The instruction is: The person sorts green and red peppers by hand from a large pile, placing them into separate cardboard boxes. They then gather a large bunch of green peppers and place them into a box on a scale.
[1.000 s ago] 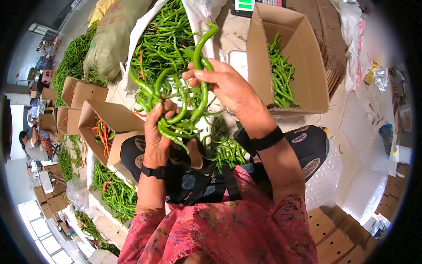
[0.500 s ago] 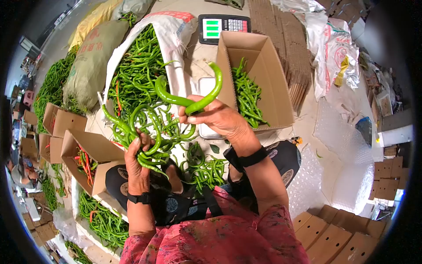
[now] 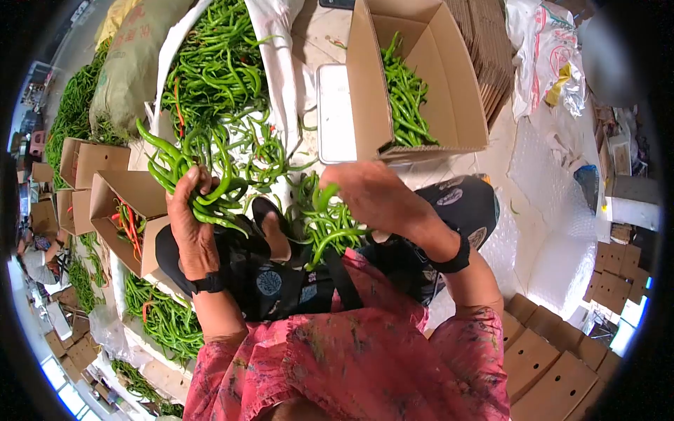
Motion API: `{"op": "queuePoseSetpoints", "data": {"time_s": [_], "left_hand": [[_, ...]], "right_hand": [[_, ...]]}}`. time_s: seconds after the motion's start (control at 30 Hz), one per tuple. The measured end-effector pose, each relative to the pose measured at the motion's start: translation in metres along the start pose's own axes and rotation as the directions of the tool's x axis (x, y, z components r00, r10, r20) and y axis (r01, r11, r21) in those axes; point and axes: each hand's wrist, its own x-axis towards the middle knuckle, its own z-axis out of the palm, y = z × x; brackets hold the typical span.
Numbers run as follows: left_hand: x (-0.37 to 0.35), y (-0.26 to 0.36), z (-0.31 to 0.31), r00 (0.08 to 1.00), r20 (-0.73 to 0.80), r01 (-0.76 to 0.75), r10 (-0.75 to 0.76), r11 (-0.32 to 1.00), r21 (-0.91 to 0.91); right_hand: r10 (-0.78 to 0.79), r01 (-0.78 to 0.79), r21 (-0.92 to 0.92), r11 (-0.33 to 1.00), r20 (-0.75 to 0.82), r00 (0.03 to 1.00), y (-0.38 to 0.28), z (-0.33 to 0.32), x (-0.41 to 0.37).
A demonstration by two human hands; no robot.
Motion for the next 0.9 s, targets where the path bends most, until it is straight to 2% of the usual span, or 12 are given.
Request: {"op": "queuePoseSetpoints", "data": {"time_s": [0.07, 0.1, 0.17, 0.23, 0.37, 0.47, 0.57, 0.67, 0.7, 0.73, 0.8, 0.9], "left_hand": [[-0.002, 0.003, 0.005, 0.999, -0.008, 0.032, -0.032, 0.999, -0.022], [-0.001, 0.002, 0.003, 0.999, 0.0, 0.038, -0.038, 0.999, -0.022], [-0.002, 0.002, 0.003, 0.998, 0.036, 0.052, -0.05, 0.996, -0.069], [-0.005, 0.002, 0.004, 0.99, 0.123, 0.1, -0.074, 0.969, -0.227], [-0.009, 0.004, 0.004, 0.952, 0.305, 0.18, -0.031, 0.861, -0.476], [-0.012, 0.006, 0.006, 0.93, 0.367, 0.236, -0.022, 0.8, -0.552], [-0.012, 0.002, 0.007, 0.904, 0.428, 0.282, -0.015, 0.772, -0.57], [-0.012, -0.002, 0.013, 0.902, 0.43, 0.313, -0.044, 0.752, -0.58], [-0.012, -0.004, 0.014, 0.902, 0.429, 0.322, -0.056, 0.749, -0.579], [-0.012, -0.005, 0.013, 0.902, 0.426, 0.329, -0.067, 0.747, -0.578], [-0.012, -0.008, 0.013, 0.891, 0.449, 0.327, -0.072, 0.787, -0.522], [-0.014, -0.012, 0.007, 0.775, 0.627, 0.503, -0.079, 0.678, -0.537]], "right_hand": [[0.151, -0.153, -0.092, 0.984, -0.025, 0.988, -0.012, -0.006, 0.001], [0.068, -0.071, -0.033, 0.997, -0.081, 0.994, -0.006, -0.009, 0.002], [0.305, -0.292, 0.117, 0.949, -0.117, 0.945, -0.013, -0.031, -0.001], [0.592, -0.392, 0.577, 0.716, -0.205, 0.78, -0.023, -0.059, -0.002], [0.59, -0.296, 0.57, 0.766, -0.442, 0.676, 0.021, -0.132, -0.009], [0.169, -0.523, -0.198, 0.829, -0.804, 0.571, 0.055, -0.146, -0.008], [0.388, -0.464, 0.022, 0.885, -0.585, 0.712, -0.009, -0.107, 0.023], [0.332, -0.284, 0.231, 0.931, -0.207, 0.92, -0.04, -0.032, 0.047], [0.034, -0.031, 0.02, 0.999, -0.2, 0.979, -0.053, -0.016, 0.055], [-0.053, 0.076, 0.071, 0.995, -0.286, 0.957, -0.054, 0.005, 0.063], [0.307, -0.203, 0.409, 0.889, -0.206, 0.929, -0.053, 0.019, 0.077], [0.21, -0.141, 0.179, 0.974, -0.462, 0.862, -0.026, 0.014, 0.099]]}}
